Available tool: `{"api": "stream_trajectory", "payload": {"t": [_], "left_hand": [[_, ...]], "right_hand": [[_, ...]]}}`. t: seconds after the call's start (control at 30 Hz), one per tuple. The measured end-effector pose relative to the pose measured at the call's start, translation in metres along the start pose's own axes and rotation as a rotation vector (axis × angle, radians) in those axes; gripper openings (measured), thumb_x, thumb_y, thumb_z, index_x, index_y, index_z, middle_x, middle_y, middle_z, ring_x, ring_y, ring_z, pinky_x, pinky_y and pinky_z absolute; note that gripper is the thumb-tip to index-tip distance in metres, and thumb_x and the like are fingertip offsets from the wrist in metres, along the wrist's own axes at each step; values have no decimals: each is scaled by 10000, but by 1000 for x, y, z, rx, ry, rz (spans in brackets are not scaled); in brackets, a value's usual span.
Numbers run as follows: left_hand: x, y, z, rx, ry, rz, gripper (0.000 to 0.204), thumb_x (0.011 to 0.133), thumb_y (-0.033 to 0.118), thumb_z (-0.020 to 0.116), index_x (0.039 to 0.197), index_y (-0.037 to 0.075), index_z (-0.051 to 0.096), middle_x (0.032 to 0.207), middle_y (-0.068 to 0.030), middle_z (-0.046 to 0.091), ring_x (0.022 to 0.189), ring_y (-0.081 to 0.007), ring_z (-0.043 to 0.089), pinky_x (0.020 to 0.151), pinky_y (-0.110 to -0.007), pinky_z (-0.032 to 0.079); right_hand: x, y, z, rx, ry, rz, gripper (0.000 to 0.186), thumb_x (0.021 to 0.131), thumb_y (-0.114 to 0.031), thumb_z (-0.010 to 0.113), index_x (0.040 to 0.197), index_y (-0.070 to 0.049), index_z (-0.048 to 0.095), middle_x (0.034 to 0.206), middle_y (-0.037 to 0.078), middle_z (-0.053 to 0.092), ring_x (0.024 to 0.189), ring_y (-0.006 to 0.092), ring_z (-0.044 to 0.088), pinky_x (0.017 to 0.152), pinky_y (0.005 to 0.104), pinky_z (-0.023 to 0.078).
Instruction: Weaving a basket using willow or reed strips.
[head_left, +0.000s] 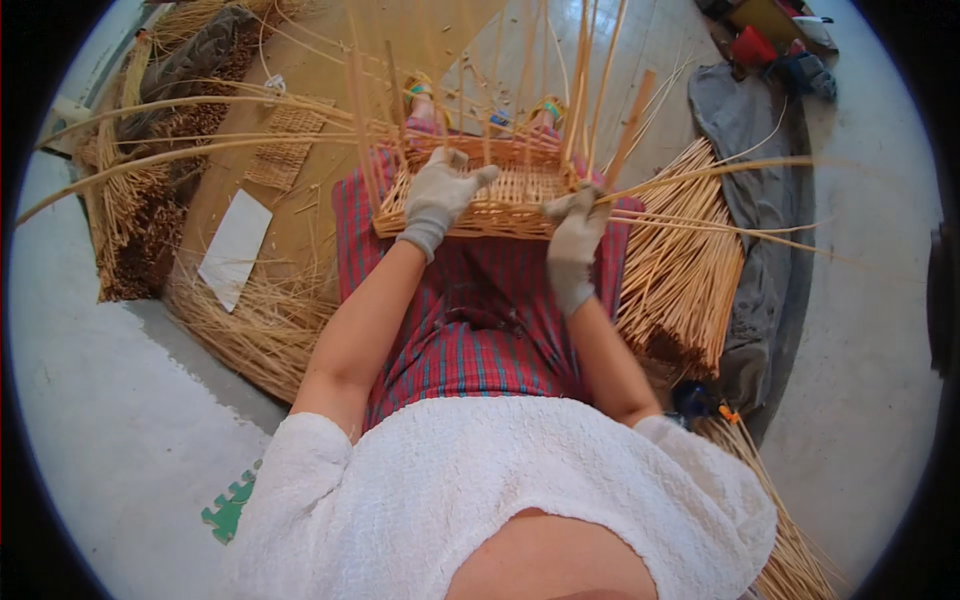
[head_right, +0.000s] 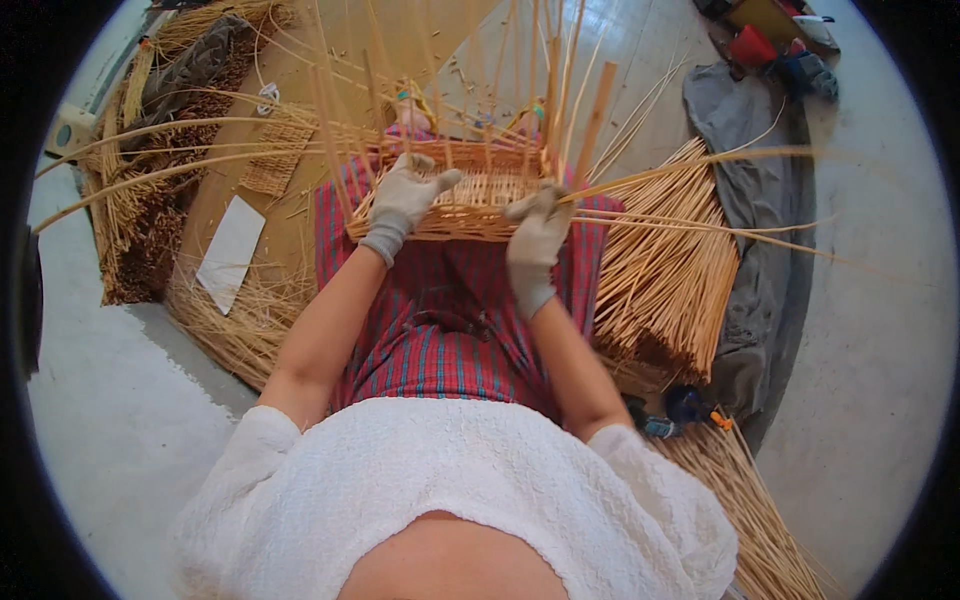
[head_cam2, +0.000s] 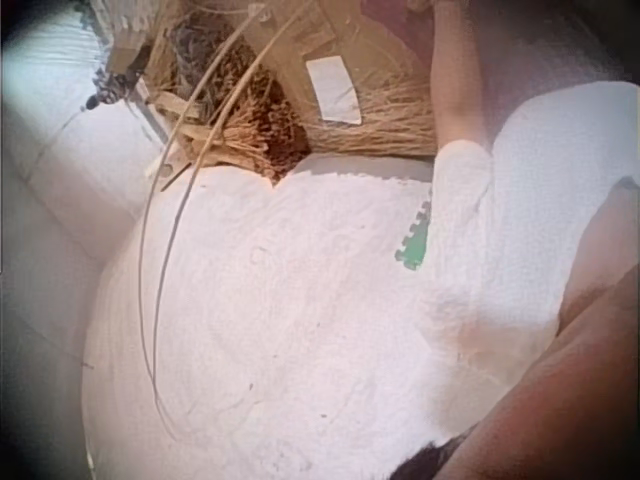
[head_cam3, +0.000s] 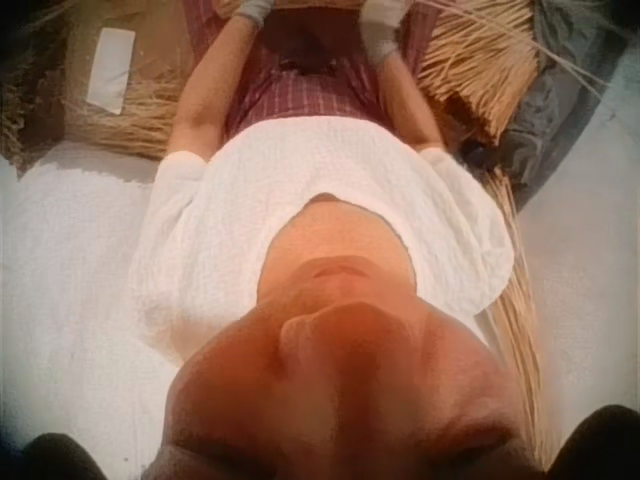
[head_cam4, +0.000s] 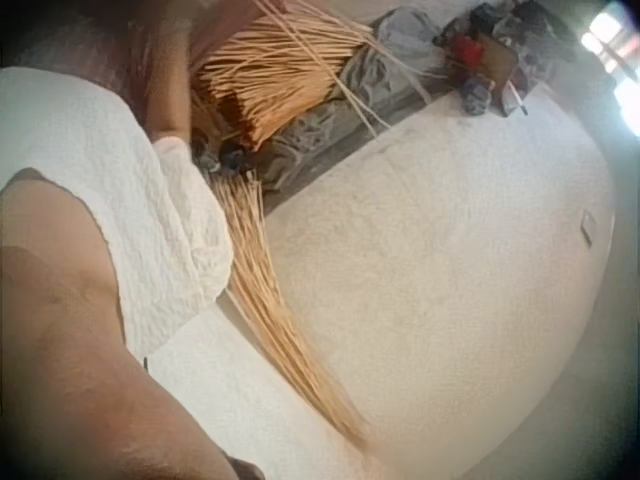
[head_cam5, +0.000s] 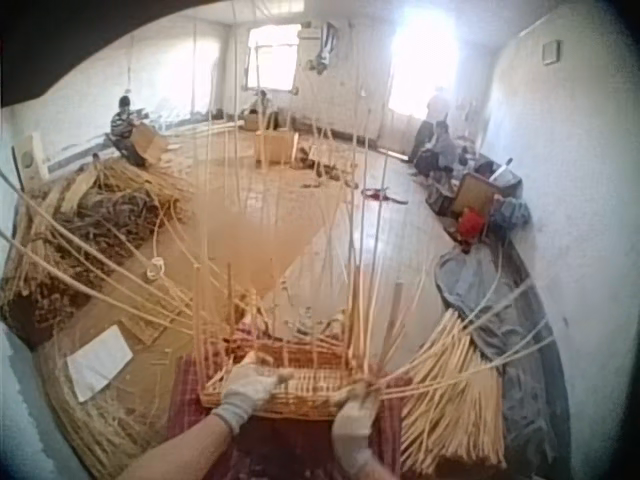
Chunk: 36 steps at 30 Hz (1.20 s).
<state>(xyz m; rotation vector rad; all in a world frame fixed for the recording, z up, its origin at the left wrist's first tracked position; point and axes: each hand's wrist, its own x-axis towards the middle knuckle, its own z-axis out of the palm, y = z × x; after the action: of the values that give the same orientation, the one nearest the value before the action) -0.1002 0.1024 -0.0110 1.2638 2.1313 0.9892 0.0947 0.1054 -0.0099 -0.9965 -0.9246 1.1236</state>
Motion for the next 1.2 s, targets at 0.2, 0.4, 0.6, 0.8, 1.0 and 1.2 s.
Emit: {"api": "stream_trajectory", "payload": {"t": [0.2, 0.4, 0.6, 0.8, 1.0, 1.2], "left_hand": [[-16, 31, -9, -344, -36, -75, 392, 887, 348, 754, 1109, 40, 653, 895, -97, 699, 807, -189, 669, 751, -340, 520], [-28, 57, 37, -453, -725, -324, 232, 1022, 258, 551, 1146, 81, 634, 842, -134, 671, 569, -181, 647, 518, -304, 528], [-38, 78, 53, -271, -545, -326, 413, 1022, 451, 501, 1098, 84, 677, 581, -72, 620, 427, -181, 598, 373, -336, 483], [-29, 82, 53, -298, -583, -382, 309, 972, 309, 650, 1118, 38, 670, 674, -102, 665, 448, -170, 628, 356, -317, 517], [-7, 85, 57, -124, -169, 120, 507, 814, 369, 833, 1155, 43, 649, 909, -137, 691, 726, -176, 666, 656, -317, 542], [-15, 77, 45, -357, -213, -125, 684, 810, 303, 837, 1374, 86, 517, 898, -83, 682, 766, -207, 652, 748, -391, 532]], "right_hand": [[35, -27, -62, -59, -119, 103, 102, 1034, -140, 550, 1116, -112, 495, 862, 78, 673, 772, 144, 643, 648, 283, 532], [42, -35, -85, 69, -126, 143, 226, 958, -16, 623, 1107, -127, 495, 1015, 89, 716, 821, 147, 680, 538, 289, 520], [124, -55, 37, -848, -426, -790, 580, 923, -44, 618, 1456, -203, 451, 1202, 118, 665, 957, 284, 698, 876, 374, 545], [93, -24, -91, -435, -175, -478, 346, 1012, -125, 516, 1345, -164, 430, 1070, 124, 639, 785, 213, 680, 679, 337, 556], [65, -50, -110, -238, -47, 20, 125, 1065, -123, 452, 1179, -83, 486, 826, 92, 638, 741, 159, 673, 552, 293, 575], [57, -76, -124, -136, -264, 150, 155, 1042, -103, 502, 1183, -50, 535, 1037, 119, 706, 906, 199, 713, 609, 289, 583]]}}
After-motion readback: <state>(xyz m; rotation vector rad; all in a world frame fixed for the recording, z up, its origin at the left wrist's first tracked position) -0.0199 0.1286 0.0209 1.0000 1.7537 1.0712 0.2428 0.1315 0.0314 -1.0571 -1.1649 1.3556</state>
